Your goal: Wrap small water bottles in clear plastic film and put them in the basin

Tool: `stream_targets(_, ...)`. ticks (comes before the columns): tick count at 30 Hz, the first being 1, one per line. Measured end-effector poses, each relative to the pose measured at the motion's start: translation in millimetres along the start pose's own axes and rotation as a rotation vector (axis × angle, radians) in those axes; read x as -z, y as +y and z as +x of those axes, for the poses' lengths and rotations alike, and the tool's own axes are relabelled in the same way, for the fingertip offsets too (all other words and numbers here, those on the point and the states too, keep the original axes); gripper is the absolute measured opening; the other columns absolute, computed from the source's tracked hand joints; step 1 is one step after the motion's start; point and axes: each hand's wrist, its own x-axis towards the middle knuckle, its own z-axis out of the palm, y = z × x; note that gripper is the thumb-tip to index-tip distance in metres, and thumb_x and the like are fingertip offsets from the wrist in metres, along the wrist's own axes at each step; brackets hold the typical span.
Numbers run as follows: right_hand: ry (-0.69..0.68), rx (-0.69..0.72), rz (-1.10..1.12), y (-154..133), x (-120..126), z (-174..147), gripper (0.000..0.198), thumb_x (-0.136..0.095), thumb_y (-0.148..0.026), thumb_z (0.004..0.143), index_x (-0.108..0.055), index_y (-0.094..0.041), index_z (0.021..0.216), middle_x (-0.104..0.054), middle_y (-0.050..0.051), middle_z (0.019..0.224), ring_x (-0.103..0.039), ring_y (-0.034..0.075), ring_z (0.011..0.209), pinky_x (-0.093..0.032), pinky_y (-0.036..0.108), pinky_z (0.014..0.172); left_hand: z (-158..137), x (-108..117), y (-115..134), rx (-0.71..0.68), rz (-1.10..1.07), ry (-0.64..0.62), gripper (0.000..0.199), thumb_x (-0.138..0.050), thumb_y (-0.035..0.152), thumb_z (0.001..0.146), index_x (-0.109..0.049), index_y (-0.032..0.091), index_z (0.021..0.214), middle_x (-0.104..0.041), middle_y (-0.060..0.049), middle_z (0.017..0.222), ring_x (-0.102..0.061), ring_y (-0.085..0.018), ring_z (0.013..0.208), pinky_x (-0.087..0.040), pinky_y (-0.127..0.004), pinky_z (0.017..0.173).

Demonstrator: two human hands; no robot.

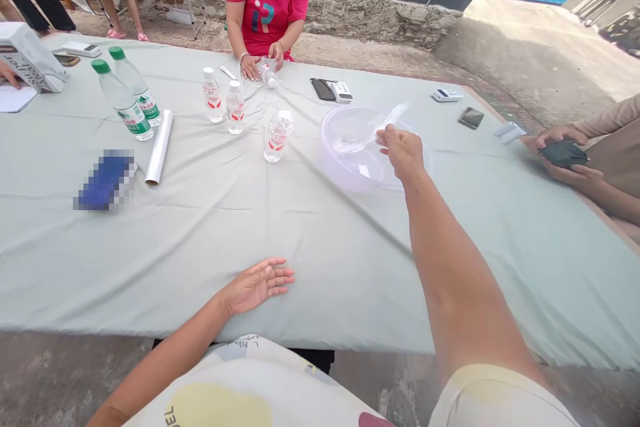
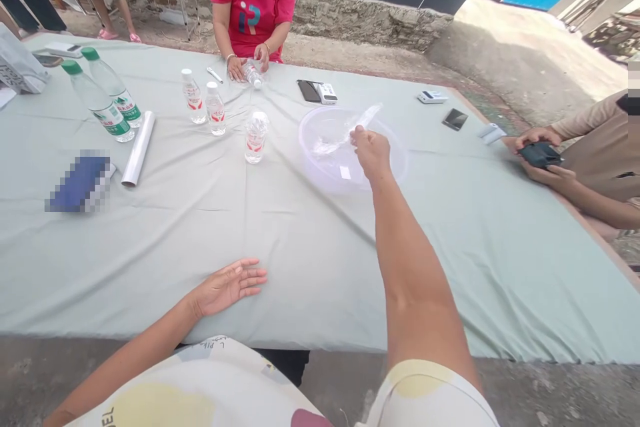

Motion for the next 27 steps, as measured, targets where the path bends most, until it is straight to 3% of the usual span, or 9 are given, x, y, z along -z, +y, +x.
stream_targets(2,-0.030,-0.002,0.326,-24,-1,-33,0.065,-0.032,-0.074,0.092,-0.067,-0.020,0.089,-0.070,0.010,0.097,-0.068,0.022,0.100,-0.057,0.038,0.083,-2,-4,1,-0.005,0.016,0.014,0.041,-0.071,0.039,0.088,-0.064,0.020,0.124,-0.067,-0.012,0.125,-0.060,-0.026,0.122,-0.038,-0.045,0.109)
stream_targets(5,-0.217,-0.038,0.728,-60,-10,-99,0.071,-0.037,-0.085,0.082,-0.068,-0.021,0.085,-0.072,0.010,0.094,-0.070,0.025,0.099,-0.058,0.039,0.082,-6,-15,4,-0.012,0.075,0.074,0.038,-0.073,0.039,0.085,-0.067,0.020,0.117,-0.069,-0.011,0.118,-0.064,-0.025,0.114,-0.043,-0.043,0.102)
stream_targets(10,-0.457,-0.216,1.069,-86,-43,-198,0.062,-0.051,-0.084,0.076,-0.067,-0.026,0.089,-0.072,0.005,0.096,-0.071,0.025,0.097,-0.058,0.040,0.082,-14,-37,31,-0.158,0.217,0.265,0.033,-0.073,0.045,0.082,-0.069,0.018,0.101,-0.070,-0.009,0.104,-0.067,-0.021,0.094,-0.049,-0.036,0.086)
stream_targets(13,-0.544,-0.302,1.190,-86,-70,-234,0.056,-0.060,-0.078,0.076,-0.063,-0.029,0.103,-0.071,0.002,0.099,-0.071,0.021,0.092,-0.058,0.035,0.079,-16,-50,58,-0.350,0.364,0.438,0.040,-0.070,0.054,0.082,-0.069,0.021,0.104,-0.070,-0.008,0.106,-0.064,-0.020,0.101,-0.047,-0.033,0.086)
stream_targets(16,-0.654,-0.345,1.226,-86,-91,-256,0.061,-0.064,-0.076,0.074,-0.059,-0.031,0.116,-0.071,0.002,0.100,-0.071,0.022,0.090,-0.058,0.036,0.074,-15,-65,79,-0.480,0.499,0.462,0.046,-0.066,0.059,0.081,-0.068,0.021,0.109,-0.069,-0.007,0.110,-0.061,-0.021,0.108,-0.046,-0.033,0.089)
stream_targets(18,-0.713,-0.363,1.191,-86,-98,-266,0.062,-0.062,-0.075,0.077,-0.058,-0.030,0.120,-0.072,0.004,0.103,-0.071,0.023,0.092,-0.059,0.037,0.076,-12,-73,86,-0.543,0.558,0.463,0.041,-0.069,0.054,0.079,-0.068,0.020,0.103,-0.070,-0.005,0.101,-0.063,-0.019,0.099,-0.048,-0.031,0.084)
stream_targets(21,-0.764,-0.356,1.033,-83,-98,-271,0.057,-0.055,-0.072,0.085,-0.061,-0.026,0.117,-0.071,0.007,0.113,-0.069,0.025,0.104,-0.056,0.040,0.087,-10,-80,91,-0.643,0.605,0.580,0.024,-0.071,0.042,0.077,-0.065,0.019,0.084,-0.066,0.000,0.082,-0.062,-0.014,0.080,-0.048,-0.028,0.076)
stream_targets(24,-0.582,-0.333,0.810,-79,-92,-269,0.054,-0.056,-0.071,0.084,-0.063,-0.025,0.110,-0.066,0.008,0.122,-0.065,0.024,0.111,-0.052,0.039,0.095,-12,-80,94,-0.720,0.708,0.720,0.018,-0.068,0.036,0.078,-0.062,0.019,0.077,-0.063,0.002,0.075,-0.060,-0.012,0.072,-0.048,-0.025,0.069)
stream_targets(27,-0.443,-0.256,0.687,-84,-91,-268,0.060,-0.066,-0.068,0.077,-0.057,-0.027,0.121,-0.063,0.008,0.125,-0.062,0.023,0.114,-0.050,0.039,0.097,-16,-79,97,-0.723,0.840,0.750,0.017,-0.067,0.036,0.080,-0.063,0.020,0.076,-0.062,0.002,0.073,-0.059,-0.012,0.064,-0.046,-0.025,0.062)
